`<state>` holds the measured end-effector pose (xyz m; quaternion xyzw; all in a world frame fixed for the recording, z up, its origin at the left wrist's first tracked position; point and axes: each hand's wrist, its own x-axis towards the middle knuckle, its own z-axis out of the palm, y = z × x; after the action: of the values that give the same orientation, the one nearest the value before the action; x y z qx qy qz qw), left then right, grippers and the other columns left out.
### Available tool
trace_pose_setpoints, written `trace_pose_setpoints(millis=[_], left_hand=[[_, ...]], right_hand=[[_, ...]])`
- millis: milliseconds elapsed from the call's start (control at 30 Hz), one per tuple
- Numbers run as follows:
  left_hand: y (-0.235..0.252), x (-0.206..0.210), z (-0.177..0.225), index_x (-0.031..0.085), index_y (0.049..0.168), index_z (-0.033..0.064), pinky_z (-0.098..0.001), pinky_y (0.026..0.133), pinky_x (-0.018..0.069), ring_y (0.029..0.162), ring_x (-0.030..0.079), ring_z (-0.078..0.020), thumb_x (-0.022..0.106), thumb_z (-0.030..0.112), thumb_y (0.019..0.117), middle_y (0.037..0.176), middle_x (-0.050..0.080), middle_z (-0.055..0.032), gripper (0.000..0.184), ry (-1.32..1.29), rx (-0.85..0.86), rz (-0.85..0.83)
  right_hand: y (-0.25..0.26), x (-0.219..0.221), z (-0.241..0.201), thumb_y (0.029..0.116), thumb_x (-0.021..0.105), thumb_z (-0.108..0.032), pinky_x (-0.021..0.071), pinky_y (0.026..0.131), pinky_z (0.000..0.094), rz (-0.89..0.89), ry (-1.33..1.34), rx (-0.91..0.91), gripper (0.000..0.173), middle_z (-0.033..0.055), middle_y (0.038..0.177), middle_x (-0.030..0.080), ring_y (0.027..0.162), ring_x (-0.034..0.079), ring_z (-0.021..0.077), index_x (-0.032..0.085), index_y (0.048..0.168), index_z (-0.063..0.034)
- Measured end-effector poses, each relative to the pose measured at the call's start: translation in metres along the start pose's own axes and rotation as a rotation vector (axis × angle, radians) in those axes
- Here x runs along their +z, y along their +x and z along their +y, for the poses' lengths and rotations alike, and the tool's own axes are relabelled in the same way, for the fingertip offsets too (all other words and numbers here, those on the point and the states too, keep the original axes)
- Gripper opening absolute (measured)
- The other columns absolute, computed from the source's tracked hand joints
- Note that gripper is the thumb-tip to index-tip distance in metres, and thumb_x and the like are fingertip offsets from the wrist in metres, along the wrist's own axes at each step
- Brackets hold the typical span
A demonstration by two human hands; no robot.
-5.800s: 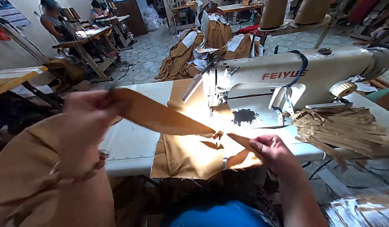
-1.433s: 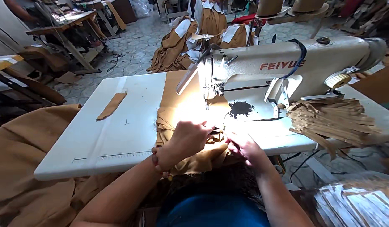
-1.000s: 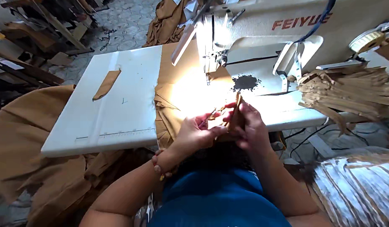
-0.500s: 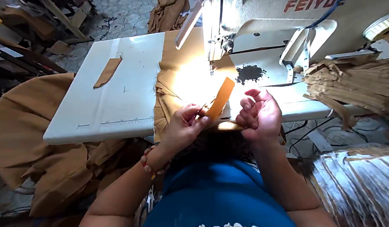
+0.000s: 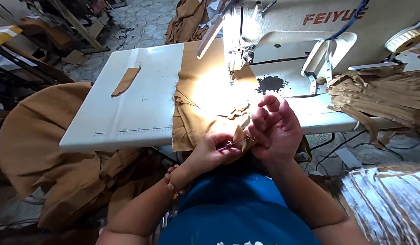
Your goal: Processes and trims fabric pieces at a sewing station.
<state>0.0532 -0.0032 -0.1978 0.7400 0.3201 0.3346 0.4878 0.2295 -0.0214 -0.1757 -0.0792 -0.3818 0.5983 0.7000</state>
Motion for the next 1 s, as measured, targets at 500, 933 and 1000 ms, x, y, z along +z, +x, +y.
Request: trace_pose_setpoints(millis=[500,933,1000], left_hand=[[-0.166,-0.182,0.109,0.063,0.114,0.0139,-0.0206,0.083,0.0557,0.091,0.065,0.0003,0.054,0.014,0.1043,0.099,0.067,0.0094,0.013,0.468,0.190,1.107],[-0.050,-0.131,0.172,0.065,0.088,0.0255,-0.0099,0.048,0.0476,0.053,0.056,0.0070,0.067,0.002,0.0900,0.072,0.067,0.0191,0.023,0.286,0.343,0.657],[-0.039,-0.116,0.180,0.066,0.089,0.0242,-0.0097,0.050,0.0499,0.056,0.058,0.0069,0.067,0.003,0.0912,0.073,0.067,0.0186,0.022,0.268,0.428,0.598]], right_hand=[[0.013,0.011,0.024,0.1058,0.031,-0.028,0.0568,0.086,0.0274,-0.263,-0.404,0.073,0.037,-0.0036,0.109,0.067,0.095,0.066,0.0075,0.062,0.122,-0.0138],[0.040,0.042,0.070,0.1025,0.047,-0.039,0.0392,0.117,0.0337,-0.613,-0.740,0.202,0.070,0.0102,0.162,0.039,0.144,0.043,0.0144,0.029,0.160,-0.0035],[0.039,0.052,0.082,0.1042,0.043,-0.038,0.0414,0.113,0.0317,-0.685,-0.670,0.249,0.068,0.0099,0.159,0.042,0.140,0.046,0.0114,0.026,0.161,-0.0041]])
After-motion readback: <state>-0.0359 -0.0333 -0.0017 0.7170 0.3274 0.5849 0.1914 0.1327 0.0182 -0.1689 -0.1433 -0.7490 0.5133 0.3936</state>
